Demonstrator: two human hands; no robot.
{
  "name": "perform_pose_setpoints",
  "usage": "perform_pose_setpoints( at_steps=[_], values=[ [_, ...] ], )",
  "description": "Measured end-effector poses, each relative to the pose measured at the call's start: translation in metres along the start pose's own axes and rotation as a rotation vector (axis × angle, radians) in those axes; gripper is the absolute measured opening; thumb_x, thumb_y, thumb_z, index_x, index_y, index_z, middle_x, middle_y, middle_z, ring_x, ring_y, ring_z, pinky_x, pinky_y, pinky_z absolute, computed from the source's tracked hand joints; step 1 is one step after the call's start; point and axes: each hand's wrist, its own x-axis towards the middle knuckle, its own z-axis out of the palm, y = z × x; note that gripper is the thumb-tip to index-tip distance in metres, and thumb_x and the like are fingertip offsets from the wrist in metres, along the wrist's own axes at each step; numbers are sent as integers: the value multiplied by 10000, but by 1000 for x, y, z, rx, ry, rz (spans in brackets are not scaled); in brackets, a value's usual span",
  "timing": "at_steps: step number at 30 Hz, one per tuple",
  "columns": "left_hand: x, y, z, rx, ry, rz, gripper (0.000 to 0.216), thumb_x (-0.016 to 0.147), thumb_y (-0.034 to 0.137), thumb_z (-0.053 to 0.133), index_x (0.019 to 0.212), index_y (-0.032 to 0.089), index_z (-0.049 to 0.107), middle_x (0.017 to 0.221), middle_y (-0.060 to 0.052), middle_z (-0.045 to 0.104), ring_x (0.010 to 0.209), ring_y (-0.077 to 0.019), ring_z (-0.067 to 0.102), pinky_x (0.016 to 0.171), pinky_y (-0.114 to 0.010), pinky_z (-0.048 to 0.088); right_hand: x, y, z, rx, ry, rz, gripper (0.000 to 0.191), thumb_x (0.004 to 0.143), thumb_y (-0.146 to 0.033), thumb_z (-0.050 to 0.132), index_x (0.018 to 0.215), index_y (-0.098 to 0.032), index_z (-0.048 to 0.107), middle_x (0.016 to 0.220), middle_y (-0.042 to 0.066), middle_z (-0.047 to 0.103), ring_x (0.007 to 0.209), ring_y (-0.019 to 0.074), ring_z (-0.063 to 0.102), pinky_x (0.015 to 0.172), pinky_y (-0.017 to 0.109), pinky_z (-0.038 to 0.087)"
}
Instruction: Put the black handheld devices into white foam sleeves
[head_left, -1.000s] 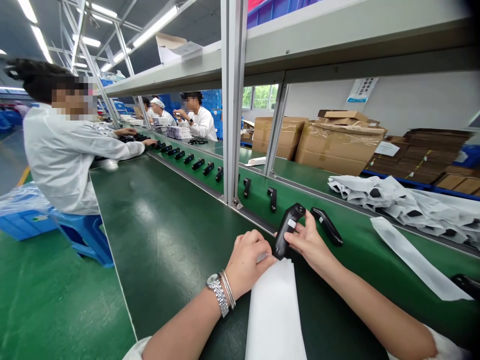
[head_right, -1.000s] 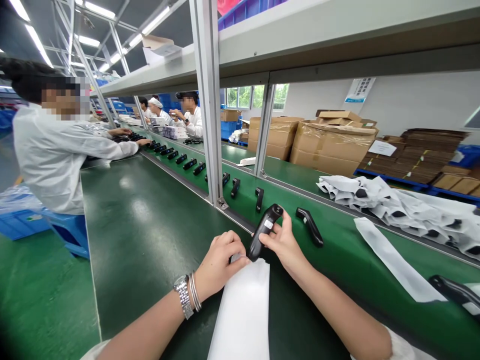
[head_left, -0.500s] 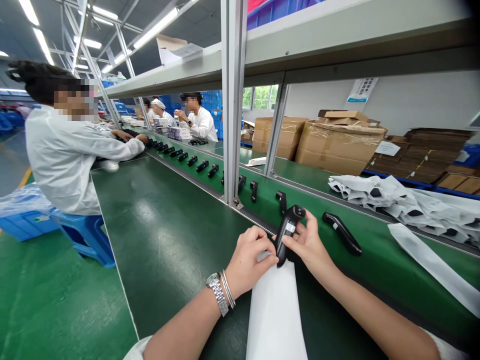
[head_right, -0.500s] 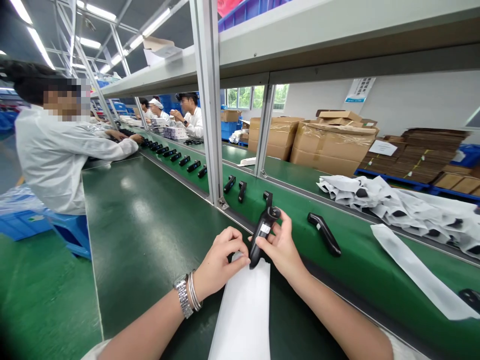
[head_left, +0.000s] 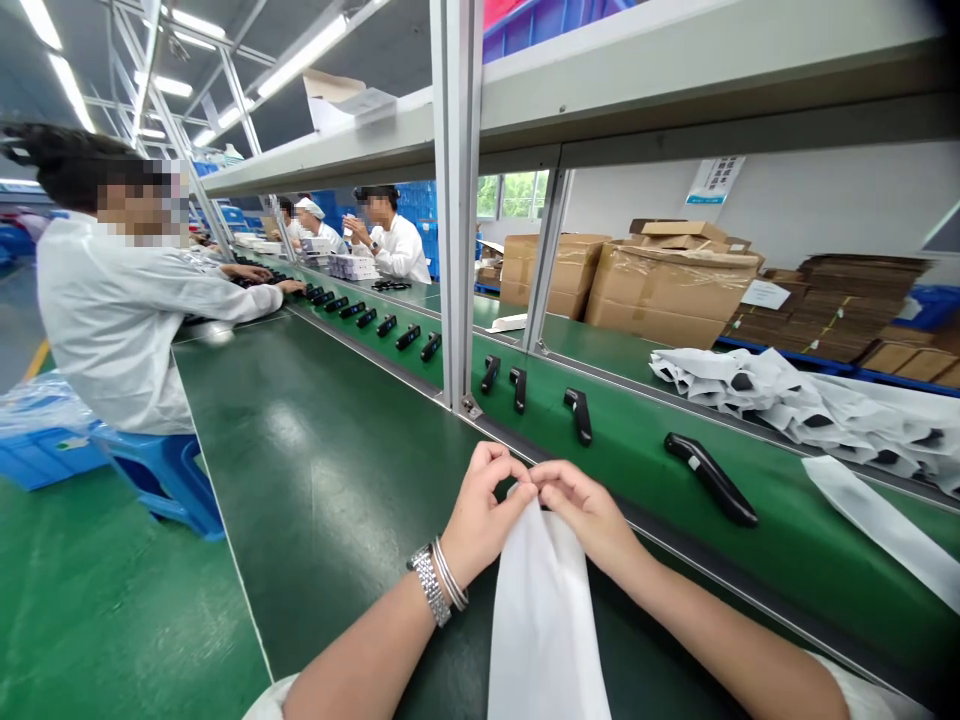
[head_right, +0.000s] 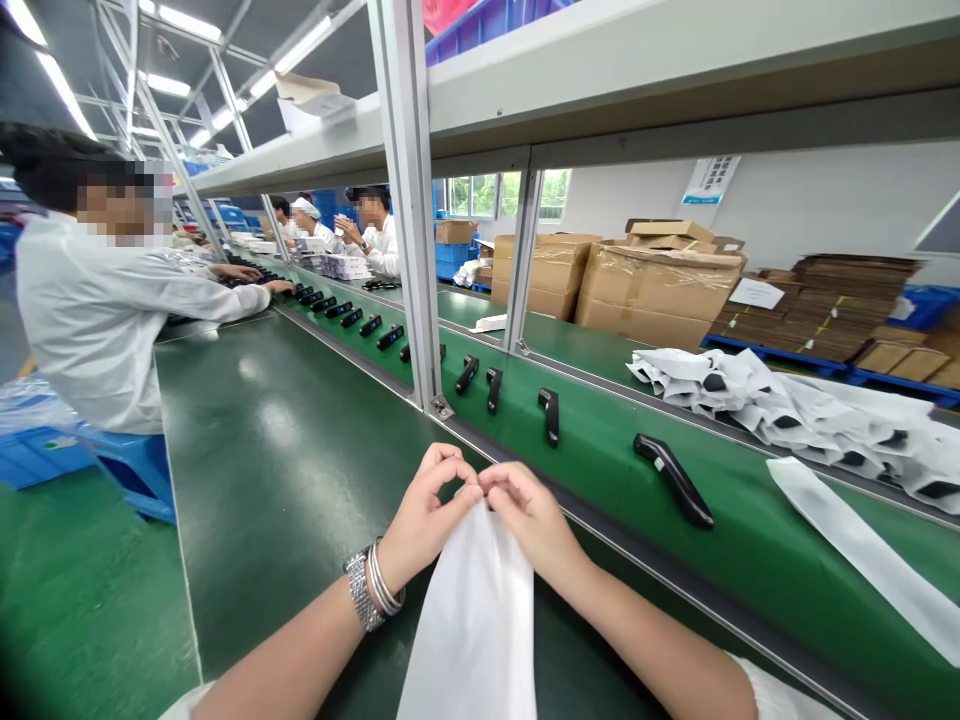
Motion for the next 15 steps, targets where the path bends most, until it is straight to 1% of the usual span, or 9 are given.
perform_pose_setpoints(
  at_steps=[2,3,5,7,9,10,11,13,15],
  values=[
    [1,-3,0,-10,25,-6,83,853,240,595,792,186,614,941,-35,474,936,-176,510,835,-297,460,2,-9,-12,-159,78,-45,129,901,-322,522,905,-235,617,945,20,584,892,192,566,801,306,441],
    [2,-5,-1,-18,50,-8,88,852,239,595,787,185,616,934,-33,478,919,-172,514,832,-296,457,1,-14,-17,-243,61,-44,117,895,-293,516,873,-238,616,913,14,581,844,185,560,766,300,437],
    [6,-7,-8,-36,139,-12,107,859,244,585,777,183,616,925,-31,486,898,-164,517,826,-291,452,-4,-28,-23,-381,-75,1,135,881,-234,503,810,-237,618,847,3,592,755,173,543,696,290,418],
    [12,-10,-19,-58,283,-32,119,863,259,582,777,183,613,923,-29,498,882,-157,517,799,-276,447,-13,-43,-22,-447,-257,50,173,866,-188,490,764,-234,621,814,-4,612,713,164,542,643,276,398],
    [17,-14,-30,-90,439,-83,125,860,294,589,803,185,613,918,-25,515,836,-146,513,747,-259,442,-24,-54,-15,-466,-398,74,166,846,-164,499,797,-241,638,808,-13,612,707,155,547,639,264,397],
    [19,-16,-35,-107,496,-111,135,858,314,592,819,187,616,911,-22,524,815,-142,511,729,-255,439,-30,-58,-9,-480,-451,80,161,828,-164,524,867,-254,651,823,-18,606,718,153,549,652,260,401],
    [21,-18,-38,-120,533,-134,148,857,331,592,830,188,620,900,-19,530,802,-140,510,722,-254,437,-35,-60,-3,-495,-501,84,206,803,-172,561,957,-271,655,850,-20,599,748,157,554,679,259,407],
    [22,-21,-41,-125,543,-149,165,856,343,588,824,187,629,888,-18,536,808,-143,514,731,-259,440,-43,-60,9,-517,-581,96,338,745,-202,643,1070,-297,638,912,-20,585,831,172,560,735,259,415],
    [20,-20,-38,-95,491,-119,164,858,331,586,801,186,636,904,-25,533,842,-154,521,745,-266,447,-48,-57,18,-513,-641,125,306,710,-239,695,1010,-283,652,942,-15,573,874,181,560,743,253,420]
  ],
)
